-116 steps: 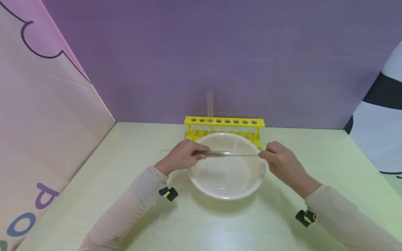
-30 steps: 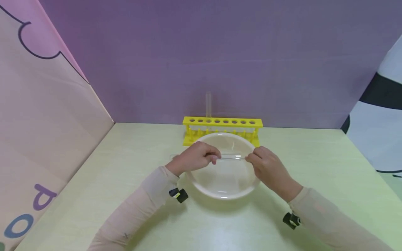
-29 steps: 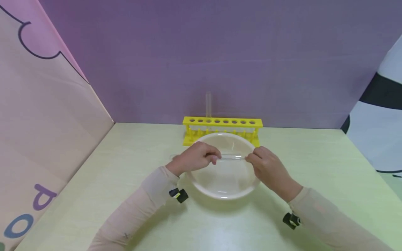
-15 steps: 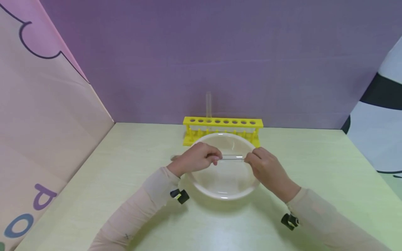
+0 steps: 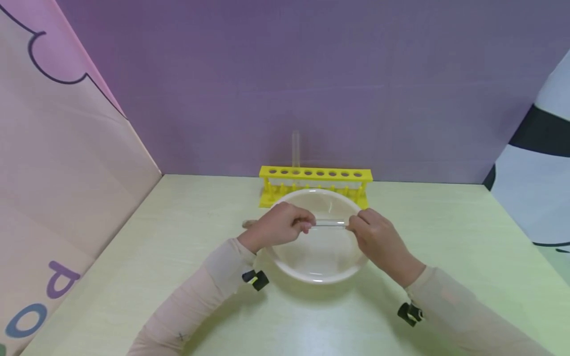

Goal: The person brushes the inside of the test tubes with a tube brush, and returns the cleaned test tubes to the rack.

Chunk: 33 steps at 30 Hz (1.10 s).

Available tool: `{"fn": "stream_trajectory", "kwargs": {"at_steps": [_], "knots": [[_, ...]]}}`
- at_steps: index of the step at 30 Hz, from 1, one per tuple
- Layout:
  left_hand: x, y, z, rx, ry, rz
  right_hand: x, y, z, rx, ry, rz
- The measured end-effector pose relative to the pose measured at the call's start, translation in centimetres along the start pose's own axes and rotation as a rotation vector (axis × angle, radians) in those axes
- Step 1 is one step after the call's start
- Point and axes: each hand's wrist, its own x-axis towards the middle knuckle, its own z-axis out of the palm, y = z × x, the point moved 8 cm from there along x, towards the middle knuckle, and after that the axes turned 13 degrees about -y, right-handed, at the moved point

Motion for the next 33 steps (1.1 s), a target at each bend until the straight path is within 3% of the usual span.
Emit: {"fn": "stream_trajectory", "kwargs": {"at_steps": [7, 15, 23, 33], "knots": [[-0.3, 0.6, -0.3, 0.089, 0.064, 0.032, 0.1, 0.8, 0.0, 0.037, -0.046, 0.097], [-0.9, 1.4, -0.7, 0.190, 0.122, 0.111, 0.6, 0.9, -0.5, 0.052, -0.082, 0.086], [-0.9, 2.2, -0.8, 0.345, 0.197, 0.188, 1.1, 1.9, -0.1, 0.090, -0.234, 0.170], [-1.0, 2.5, -0.6, 0.470, 0.220, 0.202, 1.5, 3.0, 0.0, 0.171, -0.381, 0.224]]}}
